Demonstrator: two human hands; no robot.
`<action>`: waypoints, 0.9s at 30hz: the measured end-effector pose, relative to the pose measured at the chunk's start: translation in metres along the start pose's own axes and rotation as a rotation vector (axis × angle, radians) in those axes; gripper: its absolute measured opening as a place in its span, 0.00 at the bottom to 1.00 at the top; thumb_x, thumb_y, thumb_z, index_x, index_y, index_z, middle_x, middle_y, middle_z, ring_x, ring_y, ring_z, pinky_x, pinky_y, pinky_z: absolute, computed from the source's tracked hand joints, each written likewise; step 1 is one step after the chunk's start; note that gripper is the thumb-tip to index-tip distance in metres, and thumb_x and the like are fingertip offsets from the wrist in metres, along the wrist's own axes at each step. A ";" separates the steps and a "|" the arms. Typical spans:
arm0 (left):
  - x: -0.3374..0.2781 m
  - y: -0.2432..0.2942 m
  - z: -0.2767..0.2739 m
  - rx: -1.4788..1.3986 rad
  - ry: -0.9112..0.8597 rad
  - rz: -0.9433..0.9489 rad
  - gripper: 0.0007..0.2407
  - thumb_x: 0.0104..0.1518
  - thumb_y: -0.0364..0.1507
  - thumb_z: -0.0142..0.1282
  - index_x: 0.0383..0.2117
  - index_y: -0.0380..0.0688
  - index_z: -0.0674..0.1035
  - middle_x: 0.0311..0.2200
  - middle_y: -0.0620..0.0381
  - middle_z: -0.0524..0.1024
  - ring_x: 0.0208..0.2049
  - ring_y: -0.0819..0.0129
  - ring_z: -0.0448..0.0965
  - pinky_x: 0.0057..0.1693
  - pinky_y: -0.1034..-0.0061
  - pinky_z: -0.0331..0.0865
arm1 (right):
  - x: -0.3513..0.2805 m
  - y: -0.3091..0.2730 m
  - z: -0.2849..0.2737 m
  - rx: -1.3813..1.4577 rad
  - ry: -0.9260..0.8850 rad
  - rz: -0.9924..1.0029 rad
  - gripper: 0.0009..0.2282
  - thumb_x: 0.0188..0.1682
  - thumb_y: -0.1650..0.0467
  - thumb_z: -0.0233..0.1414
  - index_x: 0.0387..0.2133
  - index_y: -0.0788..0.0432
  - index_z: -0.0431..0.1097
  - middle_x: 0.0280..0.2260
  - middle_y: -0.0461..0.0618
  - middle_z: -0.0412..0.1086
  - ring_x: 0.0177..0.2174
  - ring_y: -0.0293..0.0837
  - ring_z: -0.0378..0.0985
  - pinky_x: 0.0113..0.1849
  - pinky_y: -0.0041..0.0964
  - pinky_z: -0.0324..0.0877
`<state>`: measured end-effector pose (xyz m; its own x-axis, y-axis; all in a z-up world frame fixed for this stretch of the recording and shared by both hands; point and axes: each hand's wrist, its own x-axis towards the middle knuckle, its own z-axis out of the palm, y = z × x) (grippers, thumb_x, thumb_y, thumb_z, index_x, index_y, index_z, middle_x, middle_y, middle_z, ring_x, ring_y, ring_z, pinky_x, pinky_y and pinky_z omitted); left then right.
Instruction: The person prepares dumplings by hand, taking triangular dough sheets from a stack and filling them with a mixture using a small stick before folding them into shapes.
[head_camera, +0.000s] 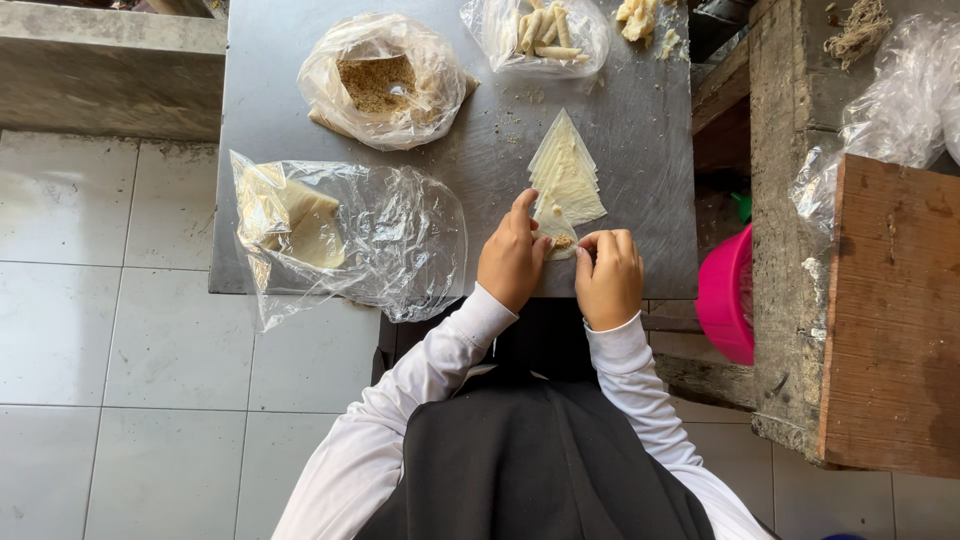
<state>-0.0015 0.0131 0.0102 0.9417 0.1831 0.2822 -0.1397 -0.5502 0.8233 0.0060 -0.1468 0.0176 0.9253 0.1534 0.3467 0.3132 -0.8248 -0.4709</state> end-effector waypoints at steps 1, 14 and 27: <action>0.000 0.000 0.000 0.002 -0.003 -0.001 0.29 0.53 0.23 0.64 0.62 0.43 0.64 0.38 0.48 0.79 0.40 0.52 0.82 0.44 0.65 0.74 | 0.000 0.000 0.001 0.015 0.002 -0.001 0.03 0.50 0.72 0.57 0.33 0.60 0.71 0.37 0.52 0.70 0.38 0.53 0.75 0.42 0.48 0.66; 0.001 0.001 -0.004 -0.018 -0.019 -0.010 0.30 0.52 0.22 0.63 0.62 0.43 0.64 0.39 0.48 0.79 0.40 0.53 0.82 0.44 0.66 0.75 | 0.005 -0.027 -0.001 0.409 -0.026 -0.066 0.09 0.52 0.77 0.56 0.44 0.67 0.71 0.38 0.57 0.75 0.34 0.48 0.82 0.36 0.37 0.76; -0.002 -0.002 -0.007 -0.050 0.022 0.043 0.26 0.56 0.21 0.61 0.62 0.41 0.64 0.41 0.47 0.78 0.39 0.52 0.81 0.42 0.66 0.75 | 0.001 -0.025 0.005 0.179 0.038 -0.220 0.06 0.49 0.78 0.58 0.39 0.64 0.76 0.37 0.55 0.73 0.38 0.54 0.77 0.40 0.43 0.73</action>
<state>-0.0055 0.0196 0.0115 0.9277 0.1783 0.3281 -0.1954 -0.5169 0.8334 -0.0001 -0.1230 0.0260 0.8236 0.2945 0.4847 0.5410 -0.6643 -0.5157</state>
